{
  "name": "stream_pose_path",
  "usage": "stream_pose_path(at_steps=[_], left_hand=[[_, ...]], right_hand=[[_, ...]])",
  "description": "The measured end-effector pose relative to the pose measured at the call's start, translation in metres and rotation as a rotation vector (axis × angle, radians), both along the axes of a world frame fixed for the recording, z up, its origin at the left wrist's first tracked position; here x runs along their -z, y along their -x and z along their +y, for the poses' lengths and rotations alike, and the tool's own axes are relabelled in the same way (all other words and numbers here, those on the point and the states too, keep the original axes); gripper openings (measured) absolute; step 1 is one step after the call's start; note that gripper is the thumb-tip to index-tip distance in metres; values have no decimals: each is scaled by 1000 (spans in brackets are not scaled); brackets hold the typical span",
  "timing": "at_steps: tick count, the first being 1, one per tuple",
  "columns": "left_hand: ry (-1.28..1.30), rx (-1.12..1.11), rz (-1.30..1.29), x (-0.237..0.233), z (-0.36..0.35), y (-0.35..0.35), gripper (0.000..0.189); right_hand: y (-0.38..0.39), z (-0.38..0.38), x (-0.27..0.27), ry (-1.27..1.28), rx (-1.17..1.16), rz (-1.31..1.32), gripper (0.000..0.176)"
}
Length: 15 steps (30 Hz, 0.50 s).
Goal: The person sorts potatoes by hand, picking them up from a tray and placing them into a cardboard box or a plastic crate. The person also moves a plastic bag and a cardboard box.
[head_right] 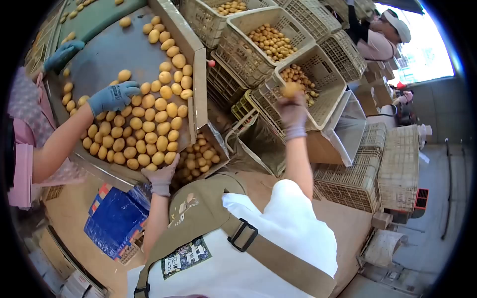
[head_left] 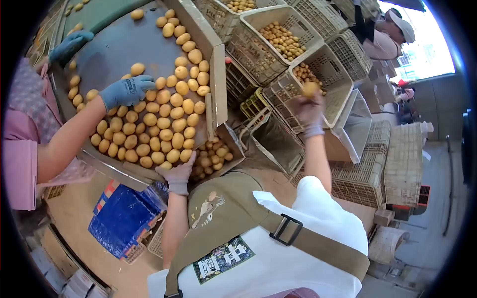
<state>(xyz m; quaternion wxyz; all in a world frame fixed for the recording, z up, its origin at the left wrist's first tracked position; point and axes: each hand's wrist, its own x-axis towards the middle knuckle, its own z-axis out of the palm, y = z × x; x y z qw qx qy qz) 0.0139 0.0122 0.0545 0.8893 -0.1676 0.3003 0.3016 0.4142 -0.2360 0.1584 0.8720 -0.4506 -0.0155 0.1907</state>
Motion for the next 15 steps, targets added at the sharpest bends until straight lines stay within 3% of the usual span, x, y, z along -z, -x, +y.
stream_pose_path(at_steps=[1,2,4,5,6,9,11,13,14,15], left_hand=[[-35,21,-20,1,-2,-5,80],[-72,27,-24,6,-1,-4,81],[-244,15,14,20,-1,0,87],[-306,-11,-122,44,-4,5,92],[-613,57,112,31,-6,5,96],[-596,44,193,24,-6,5,97],[-218,-18,-38,42,-4,7,93],[118,-56,7,31,1,3,98],[47,-52,-2,28,-2,4,96],[33,-55,-26,29,-3,5,95]], right_hand=[[-27,-36,-6,38,291,-101,17],[-18,-45,-37,-111,477,-84,10],[-89,-122,14,-354,195,-483,7],[-66,-108,-9,-244,387,-354,12],[-50,-87,-18,-114,568,-220,18],[-21,-5,10,112,272,-145,21],[38,83,19,471,72,-451,20],[119,154,-2,645,-266,-615,28],[139,175,10,801,-367,-1046,29],[167,193,4,832,-568,-1206,33]])
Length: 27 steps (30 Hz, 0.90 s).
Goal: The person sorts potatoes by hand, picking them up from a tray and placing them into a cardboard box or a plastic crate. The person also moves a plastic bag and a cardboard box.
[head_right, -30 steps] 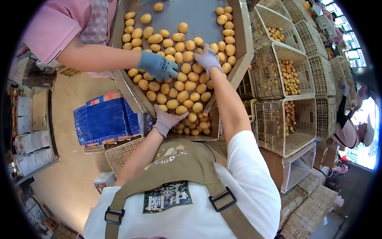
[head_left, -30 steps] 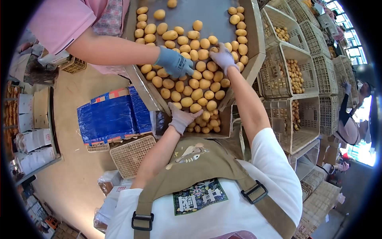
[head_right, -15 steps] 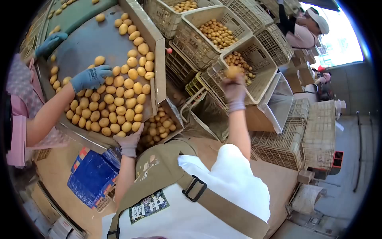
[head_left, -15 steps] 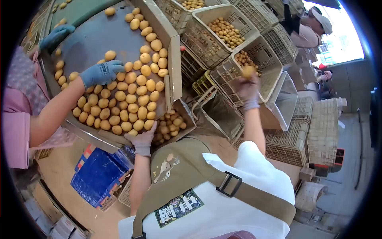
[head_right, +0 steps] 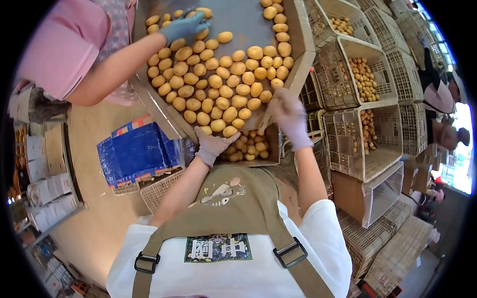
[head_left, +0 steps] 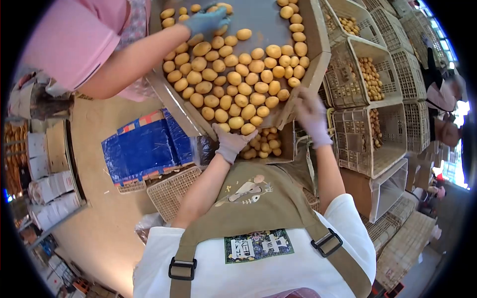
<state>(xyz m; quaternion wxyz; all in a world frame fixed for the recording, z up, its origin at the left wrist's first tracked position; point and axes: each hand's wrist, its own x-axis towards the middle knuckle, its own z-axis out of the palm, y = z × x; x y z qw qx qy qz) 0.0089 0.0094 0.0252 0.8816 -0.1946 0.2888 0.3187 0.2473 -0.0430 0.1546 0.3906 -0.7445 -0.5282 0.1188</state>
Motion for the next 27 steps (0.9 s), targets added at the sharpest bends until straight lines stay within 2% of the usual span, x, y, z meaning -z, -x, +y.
stream_pose_path(at_steps=[1,2,4,6,7,8,10,12,13,14,15,17,18,20,22,27], left_hand=[[-15,-3,-24,2,0,1,95],[-29,-6,-47,5,-1,2,94],[-12,7,14,4,-2,4,90],[-59,47,60,7,-3,7,89],[-22,79,176,-4,-3,7,83],[-17,108,228,-1,-3,7,81],[-4,176,333,6,-7,9,76],[-29,123,224,13,-10,11,72],[-66,117,171,11,-11,11,73],[-105,114,120,10,-13,12,73],[-82,92,135,11,-12,11,78],[-13,21,113,11,-9,8,85],[34,-27,73,10,-7,5,87],[20,-36,23,16,-4,6,92],[73,-34,27,17,-2,5,93],[77,-22,27,-4,4,4,87]], right_hand=[[11,20,4,-19,-250,-351,37],[27,28,19,14,-271,-414,38],[44,32,41,311,-369,-307,41],[39,45,44,469,-372,-269,44],[39,49,45,551,-374,-250,45],[43,43,55,211,-191,-608,42],[32,39,63,257,-327,-781,38],[12,67,49,628,-321,-307,36],[4,80,49,517,-169,-264,35],[-12,100,58,334,-161,-408,32],[-15,124,43,292,-99,-371,36],[-21,162,40,310,-27,-395,57],[-22,172,42,535,-25,-438,66],[-13,188,29,836,-56,-468,68],[-10,179,21,734,-30,-390,61],[-14,84,22,34,-7,297,56]])
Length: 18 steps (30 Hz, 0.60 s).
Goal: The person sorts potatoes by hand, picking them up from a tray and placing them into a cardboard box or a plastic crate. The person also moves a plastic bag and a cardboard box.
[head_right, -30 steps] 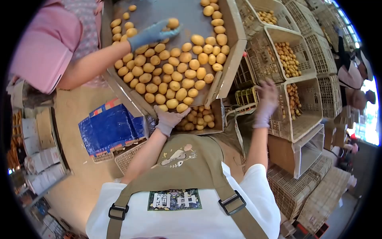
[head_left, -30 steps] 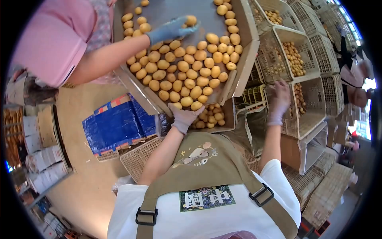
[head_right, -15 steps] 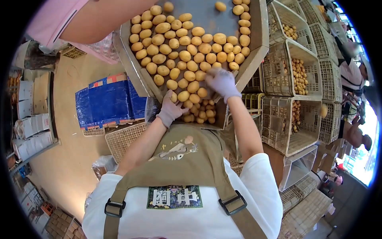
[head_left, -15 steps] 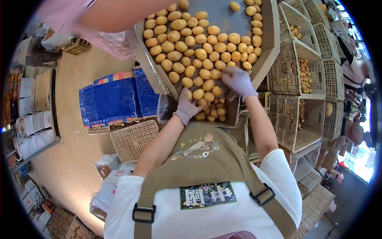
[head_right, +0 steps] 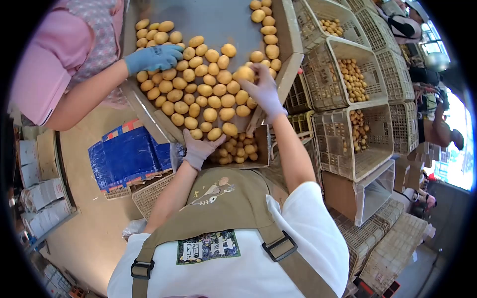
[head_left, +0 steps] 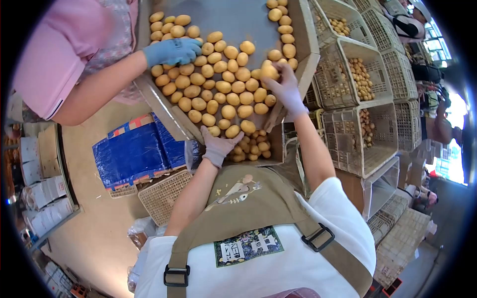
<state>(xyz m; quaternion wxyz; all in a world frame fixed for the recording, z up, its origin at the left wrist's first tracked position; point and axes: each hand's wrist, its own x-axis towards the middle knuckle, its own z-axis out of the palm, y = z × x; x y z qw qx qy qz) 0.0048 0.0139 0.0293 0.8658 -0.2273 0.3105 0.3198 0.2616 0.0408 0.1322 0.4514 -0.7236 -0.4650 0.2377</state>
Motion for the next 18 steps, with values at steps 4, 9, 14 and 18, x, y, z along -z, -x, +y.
stream_pose_path(at_steps=[4,9,14,18], left_hand=[[-55,20,-3,-2,0,-1,83],[-167,100,24,-10,3,-4,80],[-128,98,14,-8,3,-6,79],[-190,103,8,-16,4,-4,73]], right_hand=[[-54,-146,-17,-372,458,617,39],[-195,-394,-20,-1028,832,662,32],[-213,-368,-32,-838,1051,355,28],[-79,-138,-84,-203,746,205,28]])
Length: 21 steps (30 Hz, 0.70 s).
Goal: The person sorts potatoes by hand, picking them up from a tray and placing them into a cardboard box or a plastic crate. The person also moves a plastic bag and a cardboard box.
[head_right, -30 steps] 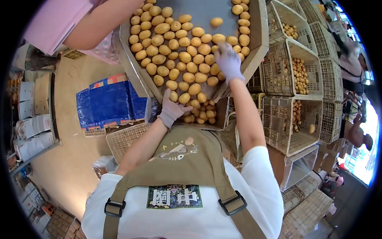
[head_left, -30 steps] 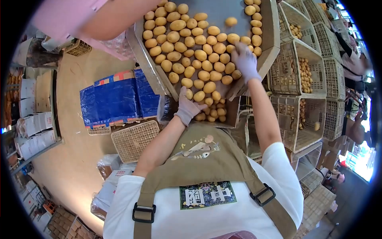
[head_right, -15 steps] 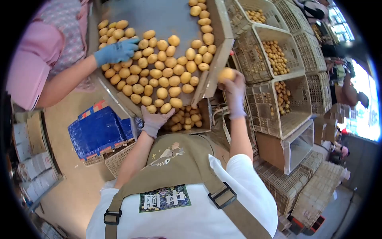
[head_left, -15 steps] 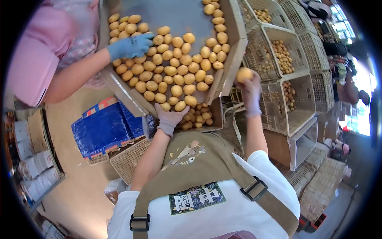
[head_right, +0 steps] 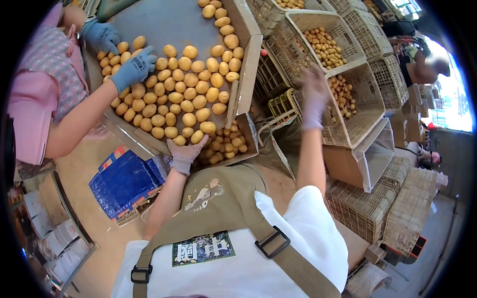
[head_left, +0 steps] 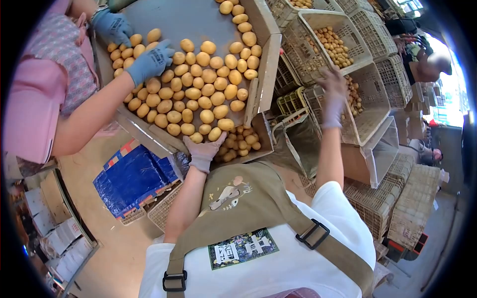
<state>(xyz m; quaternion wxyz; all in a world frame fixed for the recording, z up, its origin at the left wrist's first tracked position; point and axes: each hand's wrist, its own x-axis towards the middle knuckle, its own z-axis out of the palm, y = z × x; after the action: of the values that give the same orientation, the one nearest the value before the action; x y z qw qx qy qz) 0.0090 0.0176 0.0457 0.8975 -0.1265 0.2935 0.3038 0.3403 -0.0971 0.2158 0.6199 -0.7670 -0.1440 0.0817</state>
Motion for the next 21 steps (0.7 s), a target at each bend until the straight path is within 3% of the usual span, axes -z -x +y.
stream_pose_path(at_steps=[1,2,3,5,7,9,10,13,15,17,19,21], left_hand=[[30,-7,-1,2,0,0,73],[66,-14,-22,12,-1,2,77],[101,-25,-46,20,-2,3,81],[52,-30,-94,20,-3,5,84],[186,-82,-76,21,-4,4,86],[231,-100,-51,31,-4,4,94],[177,-105,-66,34,-6,4,95],[137,-120,-93,37,-9,7,96],[166,-126,-87,36,-6,3,94],[219,-125,-49,28,-4,1,90],[158,-115,-27,23,-6,-1,91],[80,-88,-30,22,-6,-1,88]], right_hand=[[17,39,5,34,-271,-128,32],[-2,72,50,270,-456,-465,41],[10,105,47,467,-599,-614,49],[16,173,69,821,-663,-684,52],[15,215,93,939,-699,-578,50],[24,230,102,1208,-772,-655,48],[26,234,99,1223,-770,-629,47],[24,206,82,724,-726,-452,49],[28,180,82,347,-742,-210,51],[49,144,60,73,-798,154,42],[56,118,62,-27,-826,338,38],[66,95,66,28,-747,191,37]])
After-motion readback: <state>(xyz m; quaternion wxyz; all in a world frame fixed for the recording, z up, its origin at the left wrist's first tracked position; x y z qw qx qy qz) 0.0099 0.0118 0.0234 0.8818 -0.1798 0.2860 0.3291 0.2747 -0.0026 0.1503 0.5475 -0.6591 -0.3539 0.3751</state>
